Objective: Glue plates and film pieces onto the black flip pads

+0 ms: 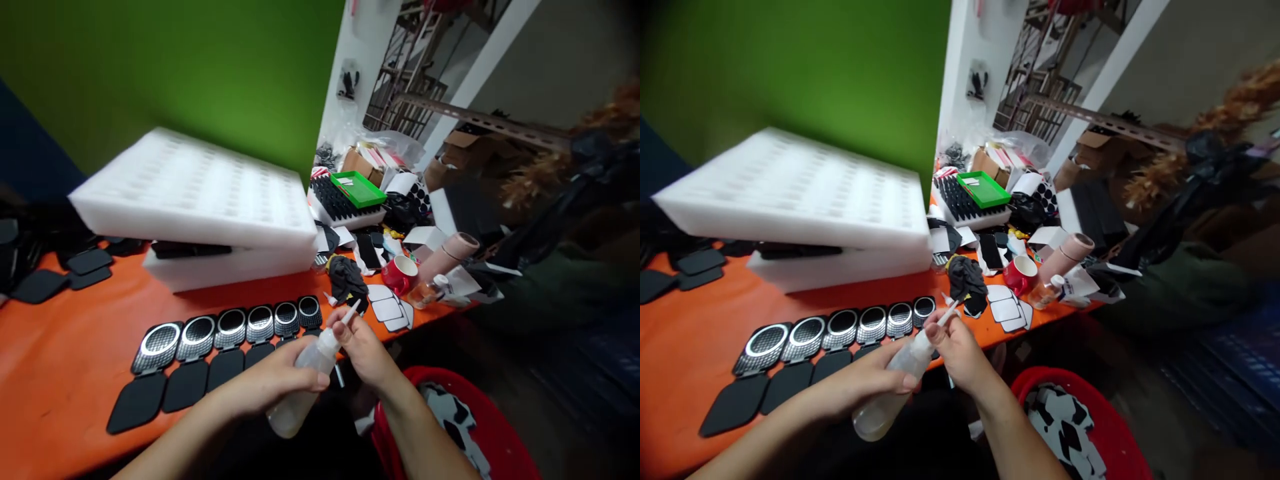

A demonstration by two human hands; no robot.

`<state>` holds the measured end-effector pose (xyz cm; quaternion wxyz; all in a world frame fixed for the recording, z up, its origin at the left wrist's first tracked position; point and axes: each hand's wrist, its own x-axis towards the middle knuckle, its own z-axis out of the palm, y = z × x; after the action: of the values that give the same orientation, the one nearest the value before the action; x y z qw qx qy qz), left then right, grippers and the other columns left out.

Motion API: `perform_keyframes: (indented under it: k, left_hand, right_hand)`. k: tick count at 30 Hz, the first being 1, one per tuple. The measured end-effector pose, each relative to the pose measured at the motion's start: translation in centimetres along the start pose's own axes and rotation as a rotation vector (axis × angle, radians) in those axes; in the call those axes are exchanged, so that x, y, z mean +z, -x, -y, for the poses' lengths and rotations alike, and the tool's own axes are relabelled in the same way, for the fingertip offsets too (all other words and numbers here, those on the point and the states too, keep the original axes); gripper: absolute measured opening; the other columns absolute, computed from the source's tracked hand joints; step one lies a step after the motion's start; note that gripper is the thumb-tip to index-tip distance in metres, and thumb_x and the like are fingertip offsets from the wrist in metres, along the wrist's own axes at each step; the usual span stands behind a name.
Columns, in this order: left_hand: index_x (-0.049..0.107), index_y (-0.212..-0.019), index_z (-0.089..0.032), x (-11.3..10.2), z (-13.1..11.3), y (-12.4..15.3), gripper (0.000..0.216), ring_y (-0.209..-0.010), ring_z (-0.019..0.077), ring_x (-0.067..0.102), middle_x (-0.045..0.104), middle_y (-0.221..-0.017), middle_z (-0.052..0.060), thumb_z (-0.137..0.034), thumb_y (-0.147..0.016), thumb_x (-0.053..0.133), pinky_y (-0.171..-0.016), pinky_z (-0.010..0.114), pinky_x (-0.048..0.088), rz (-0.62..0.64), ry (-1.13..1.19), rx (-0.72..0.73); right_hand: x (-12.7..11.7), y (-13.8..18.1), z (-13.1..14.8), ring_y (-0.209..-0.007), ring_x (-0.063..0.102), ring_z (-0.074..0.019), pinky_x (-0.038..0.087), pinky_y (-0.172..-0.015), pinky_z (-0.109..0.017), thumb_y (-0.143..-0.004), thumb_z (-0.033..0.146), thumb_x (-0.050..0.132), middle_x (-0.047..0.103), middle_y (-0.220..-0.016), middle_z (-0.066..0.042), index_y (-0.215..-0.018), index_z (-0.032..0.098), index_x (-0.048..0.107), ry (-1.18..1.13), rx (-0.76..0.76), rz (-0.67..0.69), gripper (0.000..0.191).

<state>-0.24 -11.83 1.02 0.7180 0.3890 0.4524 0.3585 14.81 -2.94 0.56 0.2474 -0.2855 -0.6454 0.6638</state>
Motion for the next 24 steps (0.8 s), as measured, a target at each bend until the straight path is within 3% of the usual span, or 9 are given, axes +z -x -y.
perform_keyframes:
  k: [3,8,12,17,24]
  left_hand:
    - [0.051,-0.098,-0.019,-0.2,0.6,1.0,0.036,-0.066,0.0134,0.053,0.057,-0.074,-0.003,-0.027,-0.065,0.061,-0.057,0.023,0.039,-0.043,0.002,0.044]
    - [0.053,-0.1,-0.02,-0.6,0.7,2.7,0.038,-0.069,0.0145,0.052,0.057,-0.079,-0.002,-0.024,-0.063,0.062,-0.06,0.024,0.04,-0.094,-0.077,0.114]
    - [0.054,-0.104,-0.022,-0.7,0.4,3.7,0.044,-0.079,0.0181,0.054,0.06,-0.092,0.0,-0.024,-0.061,0.064,-0.066,0.027,0.042,-0.155,-0.219,0.213]
    - [0.048,-0.118,-0.025,-0.2,0.2,4.5,0.056,-0.077,0.0195,0.056,0.062,-0.094,0.001,-0.024,-0.063,0.06,-0.066,0.027,0.043,-0.291,-0.342,0.274]
    - [0.054,-0.105,-0.025,-0.3,0.9,4.1,0.037,-0.08,0.0239,0.058,0.063,-0.09,0.005,-0.028,-0.068,0.052,-0.068,0.03,0.042,-0.524,-0.622,0.357]
  right_hand:
    - [0.3,0.0,0.4,-0.068,0.052,-0.0135,0.042,-0.063,-0.024,-0.078,0.051,0.054,0.054,-0.075,-0.001,-0.085,0.019,0.056,0.042,0.015,0.061,0.033]
    - [0.2,0.3,2.7,-0.097,0.054,-0.0214,0.043,-0.083,-0.033,-0.075,0.045,0.061,0.059,-0.102,-0.007,-0.104,0.023,0.059,0.157,0.094,0.258,0.037]
    - [0.5,0.3,4.4,-0.105,0.051,-0.0229,0.038,-0.092,-0.038,-0.079,0.038,0.058,0.058,-0.111,-0.006,-0.111,0.028,0.059,0.408,0.034,0.36,0.033]
    - [1.3,0.3,4.1,-0.105,0.051,-0.0254,0.04,-0.09,-0.04,-0.083,0.044,0.048,0.057,-0.113,-0.009,-0.115,0.028,0.056,0.561,-0.067,0.35,0.037]
    - [2.8,0.9,2.0,-0.101,0.052,-0.0245,0.042,-0.087,-0.038,-0.084,0.045,0.048,0.058,-0.108,-0.01,-0.108,0.025,0.058,0.572,-0.125,0.165,0.034]
